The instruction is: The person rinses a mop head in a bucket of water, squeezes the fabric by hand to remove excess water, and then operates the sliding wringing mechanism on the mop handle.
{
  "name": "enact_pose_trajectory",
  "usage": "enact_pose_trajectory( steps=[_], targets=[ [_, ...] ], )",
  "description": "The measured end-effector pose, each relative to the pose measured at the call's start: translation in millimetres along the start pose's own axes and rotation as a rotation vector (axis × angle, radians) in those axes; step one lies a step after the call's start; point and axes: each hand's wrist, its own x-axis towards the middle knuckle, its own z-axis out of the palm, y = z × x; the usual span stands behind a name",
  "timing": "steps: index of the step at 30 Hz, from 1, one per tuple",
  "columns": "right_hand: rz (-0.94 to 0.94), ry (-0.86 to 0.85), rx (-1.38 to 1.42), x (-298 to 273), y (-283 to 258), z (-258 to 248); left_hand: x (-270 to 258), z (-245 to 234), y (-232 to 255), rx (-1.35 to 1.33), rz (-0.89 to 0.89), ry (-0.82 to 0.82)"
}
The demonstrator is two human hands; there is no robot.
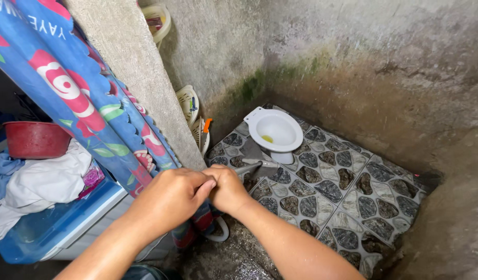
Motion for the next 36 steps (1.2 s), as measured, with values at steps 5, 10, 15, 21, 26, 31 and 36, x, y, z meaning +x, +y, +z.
enact_pose_trajectory(
  steps=[5, 10, 15, 21, 26, 31, 36],
  targets=[
    [0.13, -0.041, -0.009, -17, -9, 25, -20, -10, -6, -0.02, -0.023, -0.198],
    [0.195, -0.041, -0.036, -38, 21, 41, -24, 21, -24, -0.053, 0.055, -0.342],
    [0.102, 0.053, -0.115, -35, 67, 32, 1, 44, -28, -0.052, 0.017, -0.274],
    [0.54, 0.131, 0.622, 0, 113, 10, 60, 60, -27, 0.024, -0.083, -0.318],
    [0.356, 0.005, -0.157, 5, 100, -11, 62, 84, -30, -0.423, 0.258, 0.163],
    [-0.009, -0.083, 0.025, -27, 86, -9, 19, 100, -18, -0.514, -0.071, 0.062],
    [-0.188, -0.06, 0.009, -18, 64, 2, 11, 58, 1, -0.462, -0.044, 0.033]
  ],
)
